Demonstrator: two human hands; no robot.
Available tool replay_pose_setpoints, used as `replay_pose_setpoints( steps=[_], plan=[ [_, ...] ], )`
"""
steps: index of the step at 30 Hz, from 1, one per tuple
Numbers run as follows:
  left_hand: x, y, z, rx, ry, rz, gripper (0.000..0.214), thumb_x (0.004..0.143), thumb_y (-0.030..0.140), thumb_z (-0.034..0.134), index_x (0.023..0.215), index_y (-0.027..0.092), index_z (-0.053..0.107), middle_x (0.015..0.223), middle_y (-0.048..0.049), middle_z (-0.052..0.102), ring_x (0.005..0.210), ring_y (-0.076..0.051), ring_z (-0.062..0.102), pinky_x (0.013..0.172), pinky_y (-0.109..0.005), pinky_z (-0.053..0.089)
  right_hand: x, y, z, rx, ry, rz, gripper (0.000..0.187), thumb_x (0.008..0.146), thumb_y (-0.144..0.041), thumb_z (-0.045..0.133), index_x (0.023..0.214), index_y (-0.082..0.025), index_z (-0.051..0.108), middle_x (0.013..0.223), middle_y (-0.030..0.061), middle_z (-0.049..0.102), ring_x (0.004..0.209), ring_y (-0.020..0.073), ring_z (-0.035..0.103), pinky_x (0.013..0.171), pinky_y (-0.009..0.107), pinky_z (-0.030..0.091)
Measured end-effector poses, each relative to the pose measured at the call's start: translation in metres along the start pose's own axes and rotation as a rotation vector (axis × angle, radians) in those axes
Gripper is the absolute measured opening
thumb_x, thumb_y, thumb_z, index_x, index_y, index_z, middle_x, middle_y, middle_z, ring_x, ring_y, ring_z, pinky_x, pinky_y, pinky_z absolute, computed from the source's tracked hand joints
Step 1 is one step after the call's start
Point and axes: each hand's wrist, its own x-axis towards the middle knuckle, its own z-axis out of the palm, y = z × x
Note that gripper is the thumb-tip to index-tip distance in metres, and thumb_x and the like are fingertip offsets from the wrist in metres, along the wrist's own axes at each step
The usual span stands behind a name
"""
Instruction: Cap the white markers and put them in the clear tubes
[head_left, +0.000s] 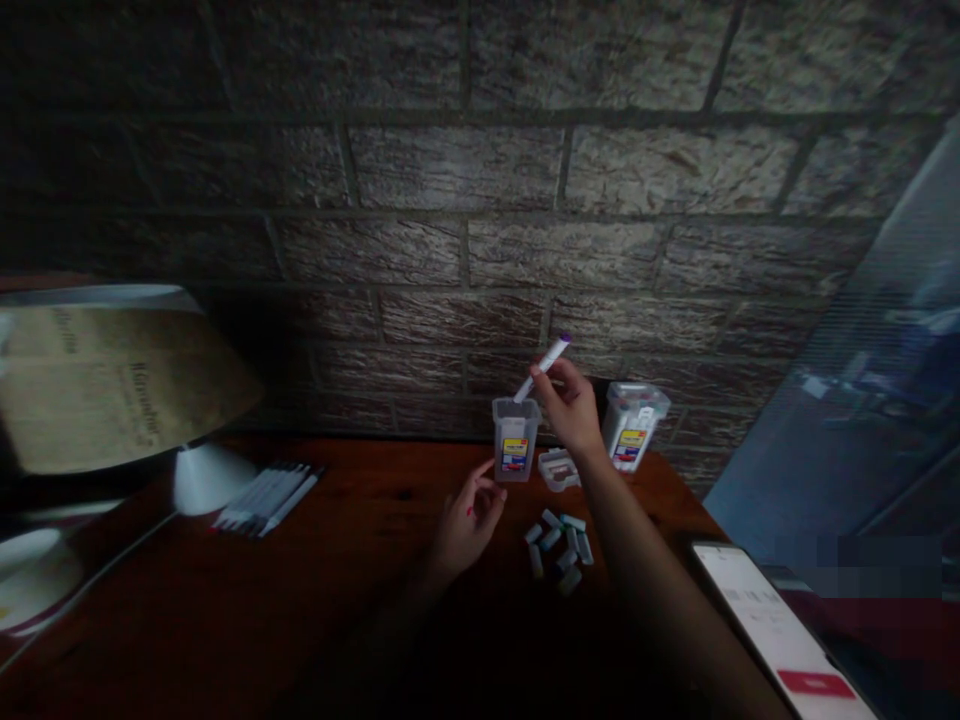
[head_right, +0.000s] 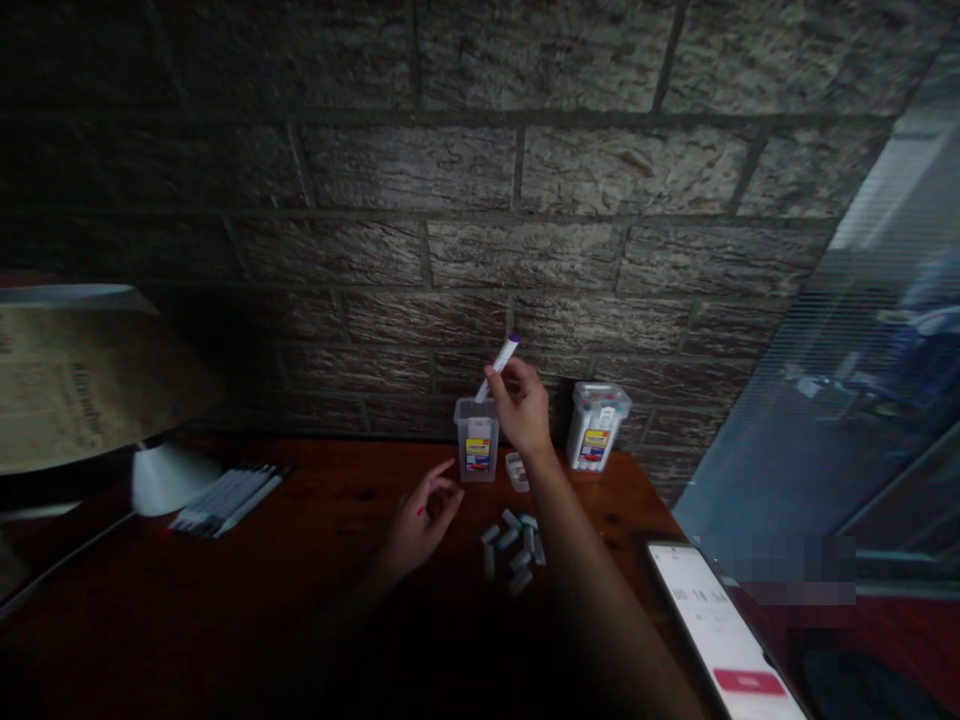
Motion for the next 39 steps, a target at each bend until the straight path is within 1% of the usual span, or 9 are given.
replay_pose_setpoints(
  steps=[2, 5, 9, 11, 14, 18, 23, 28, 39],
  plan=[
    [0.001, 0.001, 0.001, 0.001, -0.019, -0.038, 0.046, 0.095, 0.037, 0.054, 0.137, 0.020, 0.049, 0.092, -0.0025, 0.072, 0.074, -0.014, 0.066, 0.069, -0.026, 0.053, 0.001, 0.011, -0.002, -0.053, -0.050, -0.026, 0.035, 0.084, -0.051, 0.064, 0.103, -0.021, 0.065, 0.098, 0.0071, 0.072, 0.089, 0.0211, 0.068, 0.081, 0.033, 0.055],
    [0.001, 0.003, 0.001, -0.001, -0.041, -0.070, 0.046, 0.095, 0.037, 0.054, 0.137, 0.019, 0.049, 0.093, -0.0023, 0.073, 0.075, -0.013, 0.067, 0.070, -0.025, 0.053, 0.000, 0.017, -0.004, -0.161, -0.119, -0.049, 0.041, 0.084, -0.043, 0.067, 0.119, -0.022, 0.061, 0.092, 0.0048, 0.074, 0.080, 0.0210, 0.070, 0.076, 0.034, 0.055],
    [0.001, 0.004, 0.001, 0.013, -0.062, -0.080, 0.046, 0.095, 0.037, 0.055, 0.137, 0.020, 0.049, 0.092, -0.0012, 0.072, 0.075, -0.013, 0.066, 0.072, -0.025, 0.053, -0.004, 0.015, -0.005, -0.326, -0.194, -0.069, 0.068, 0.084, -0.030, 0.064, 0.147, -0.023, 0.038, 0.088, 0.0027, 0.074, 0.075, 0.0217, 0.071, 0.074, 0.034, 0.054],
    [0.000, 0.004, 0.001, 0.017, -0.061, -0.082, 0.045, 0.095, 0.036, 0.055, 0.137, 0.020, 0.049, 0.091, -0.0009, 0.072, 0.074, -0.013, 0.066, 0.073, -0.025, 0.053, -0.006, 0.012, -0.004, -0.383, -0.220, -0.078, 0.072, 0.086, -0.025, 0.059, 0.152, -0.024, 0.030, 0.086, 0.0021, 0.074, 0.072, 0.0213, 0.070, 0.073, 0.033, 0.054],
    [0.000, 0.003, 0.001, 0.007, -0.048, -0.083, 0.044, 0.095, 0.035, 0.055, 0.136, 0.020, 0.050, 0.091, -0.0009, 0.072, 0.076, -0.012, 0.066, 0.073, -0.024, 0.052, -0.009, 0.010, -0.003, -0.452, -0.285, -0.085, 0.061, 0.090, -0.025, 0.055, 0.148, -0.025, 0.036, 0.085, 0.0015, 0.074, 0.069, 0.0209, 0.070, 0.071, 0.032, 0.052],
    [0.001, 0.004, 0.000, 0.003, -0.038, -0.068, 0.043, 0.095, 0.035, 0.056, 0.135, 0.020, 0.051, 0.090, -0.0011, 0.072, 0.074, -0.012, 0.066, 0.071, -0.024, 0.052, -0.011, 0.009, 0.000, -0.497, -0.340, -0.093, 0.047, 0.089, -0.023, 0.058, 0.135, -0.026, 0.046, 0.089, 0.0007, 0.076, 0.075, 0.0209, 0.072, 0.074, 0.031, 0.052],
    [0.001, 0.006, 0.000, 0.003, -0.020, -0.052, 0.042, 0.095, 0.035, 0.055, 0.134, 0.019, 0.052, 0.088, -0.0014, 0.072, 0.074, -0.012, 0.066, 0.071, -0.024, 0.052, -0.014, 0.010, 0.005, -0.495, -0.396, -0.091, 0.042, 0.088, -0.021, 0.063, 0.128, -0.025, 0.054, 0.092, 0.0003, 0.078, 0.079, 0.0194, 0.074, 0.077, 0.029, 0.053],
    [0.001, 0.005, 0.000, 0.008, -0.017, -0.053, 0.042, 0.095, 0.035, 0.056, 0.134, 0.019, 0.053, 0.088, -0.0013, 0.072, 0.071, -0.012, 0.065, 0.067, -0.023, 0.051, -0.015, 0.014, 0.007, -0.561, -0.412, -0.127, 0.015, 0.089, -0.023, 0.064, 0.102, -0.021, 0.071, 0.094, 0.0040, 0.079, 0.080, 0.0186, 0.074, 0.079, 0.028, 0.054],
    [0.002, 0.004, -0.002, 0.014, -0.007, -0.044, 0.041, 0.095, 0.034, 0.057, 0.132, 0.017, 0.054, 0.089, -0.0027, 0.073, 0.072, -0.012, 0.066, 0.067, -0.023, 0.051, -0.012, 0.015, 0.001, -0.550, -0.548, -0.196, 0.017, 0.094, -0.025, 0.059, 0.099, -0.022, 0.075, 0.098, 0.0026, 0.079, 0.090, 0.0183, 0.075, 0.083, 0.028, 0.053]
  ],
)
